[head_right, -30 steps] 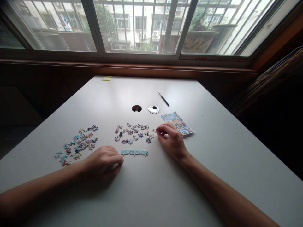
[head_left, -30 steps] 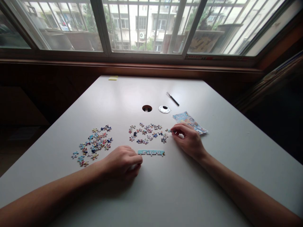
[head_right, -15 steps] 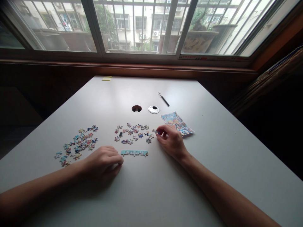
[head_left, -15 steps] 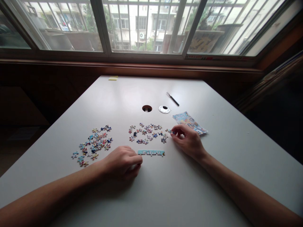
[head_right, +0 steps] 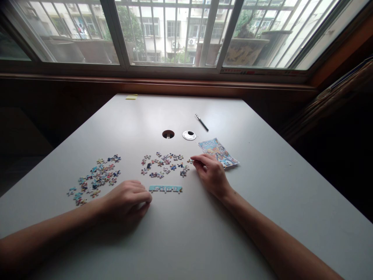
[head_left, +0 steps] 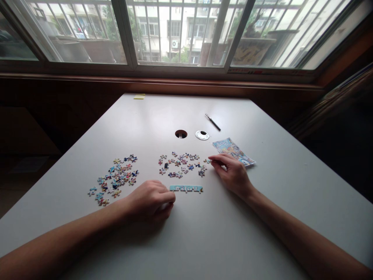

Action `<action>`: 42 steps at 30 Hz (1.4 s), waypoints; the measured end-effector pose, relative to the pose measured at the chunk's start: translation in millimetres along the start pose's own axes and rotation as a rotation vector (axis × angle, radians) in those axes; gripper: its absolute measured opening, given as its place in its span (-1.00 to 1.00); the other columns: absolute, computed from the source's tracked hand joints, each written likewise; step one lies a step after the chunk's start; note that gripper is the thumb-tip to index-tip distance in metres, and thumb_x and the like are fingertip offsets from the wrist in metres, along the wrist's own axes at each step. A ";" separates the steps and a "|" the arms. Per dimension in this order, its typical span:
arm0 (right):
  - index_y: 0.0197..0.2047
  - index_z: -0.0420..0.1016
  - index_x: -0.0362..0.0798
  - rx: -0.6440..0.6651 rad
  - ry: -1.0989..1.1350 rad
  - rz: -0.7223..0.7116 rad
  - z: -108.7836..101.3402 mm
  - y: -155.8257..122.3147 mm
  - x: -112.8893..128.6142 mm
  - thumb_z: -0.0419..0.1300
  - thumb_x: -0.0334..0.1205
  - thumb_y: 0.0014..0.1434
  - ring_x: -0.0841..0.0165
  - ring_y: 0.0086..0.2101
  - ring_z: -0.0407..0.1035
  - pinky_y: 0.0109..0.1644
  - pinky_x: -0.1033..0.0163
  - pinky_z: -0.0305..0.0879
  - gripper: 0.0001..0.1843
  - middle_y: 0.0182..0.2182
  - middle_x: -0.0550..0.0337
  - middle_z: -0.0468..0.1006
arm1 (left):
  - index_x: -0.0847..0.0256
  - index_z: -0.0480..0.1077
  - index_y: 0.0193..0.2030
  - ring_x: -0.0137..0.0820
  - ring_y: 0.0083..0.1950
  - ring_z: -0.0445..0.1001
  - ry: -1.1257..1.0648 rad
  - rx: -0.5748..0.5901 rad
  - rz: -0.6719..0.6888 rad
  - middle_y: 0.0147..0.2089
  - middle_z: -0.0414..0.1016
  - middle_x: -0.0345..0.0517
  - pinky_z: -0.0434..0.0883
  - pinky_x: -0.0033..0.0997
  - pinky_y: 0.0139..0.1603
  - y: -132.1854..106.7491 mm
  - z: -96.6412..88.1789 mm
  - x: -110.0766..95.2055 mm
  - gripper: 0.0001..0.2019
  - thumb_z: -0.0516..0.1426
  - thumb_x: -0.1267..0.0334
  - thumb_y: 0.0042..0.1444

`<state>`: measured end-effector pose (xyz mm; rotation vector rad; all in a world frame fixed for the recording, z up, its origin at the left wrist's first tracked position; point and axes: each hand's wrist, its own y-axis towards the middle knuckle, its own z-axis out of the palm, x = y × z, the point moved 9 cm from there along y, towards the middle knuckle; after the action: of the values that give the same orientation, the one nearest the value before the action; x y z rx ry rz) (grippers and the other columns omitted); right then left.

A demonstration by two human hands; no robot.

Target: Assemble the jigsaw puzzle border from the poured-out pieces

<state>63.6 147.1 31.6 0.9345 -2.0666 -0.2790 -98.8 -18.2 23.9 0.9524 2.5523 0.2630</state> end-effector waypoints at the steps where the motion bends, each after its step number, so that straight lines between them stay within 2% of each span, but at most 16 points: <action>1: -0.14 0.56 0.02 -0.007 -0.015 -0.001 -0.8 0.2 -0.4 0.14 -0.25 0.28 0.22 -0.20 0.45 -0.08 0.06 0.40 -0.83 -0.25 0.08 0.58 | 0.17 0.28 -0.38 -0.46 -0.51 0.31 0.000 0.000 0.000 -0.52 0.36 -0.24 0.30 -0.39 -0.37 -0.1 0.0 0.1 -0.92 0.04 0.38 0.13; 8: -0.18 0.53 0.02 -0.014 -0.006 0.063 -2.6 -1.3 -3.0 0.14 -0.18 0.30 0.26 -0.31 0.44 -0.21 0.13 0.37 -0.85 -0.30 0.12 0.59 | 0.16 0.28 -0.38 -0.46 -0.51 0.33 0.006 -0.011 0.002 -0.52 0.37 -0.25 0.32 -0.39 -0.36 -0.5 -0.8 0.0 -0.92 0.05 0.37 0.13; 25: -0.23 0.57 0.03 0.000 0.033 -0.034 -3.1 2.1 9.7 0.14 -0.20 0.29 0.21 -0.22 0.46 -0.10 0.07 0.38 -0.83 -0.27 0.09 0.59 | 0.16 0.27 -0.38 -0.46 -0.51 0.31 0.004 -0.013 0.003 -0.52 0.37 -0.24 0.31 -0.41 -0.36 -0.7 -0.4 0.5 -0.92 0.04 0.37 0.14; 36: -0.19 0.57 0.03 0.088 0.047 0.037 5.0 -1.5 2.7 0.12 -0.14 0.32 0.29 -0.34 0.42 -0.36 0.20 0.31 -0.80 -0.27 0.10 0.59 | 0.17 0.27 -0.38 -0.45 -0.50 0.30 -0.002 0.012 -0.008 -0.51 0.37 -0.23 0.30 -0.40 -0.35 -0.6 1.2 0.9 -0.91 0.03 0.36 0.15; 42: -0.18 0.59 0.00 0.069 0.051 0.047 3.8 -0.8 2.4 0.15 -0.19 0.29 0.31 -0.36 0.40 -0.37 0.20 0.32 -0.81 -0.22 0.07 0.56 | 0.17 0.27 -0.38 -0.45 -0.51 0.28 0.000 0.012 -0.008 -0.52 0.35 -0.24 0.28 -0.38 -0.36 0.2 0.0 0.0 -0.91 0.03 0.36 0.14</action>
<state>60.2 144.3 30.2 0.9236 -2.0588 -0.1587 -98.8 -18.0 24.0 0.9458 2.5605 0.2458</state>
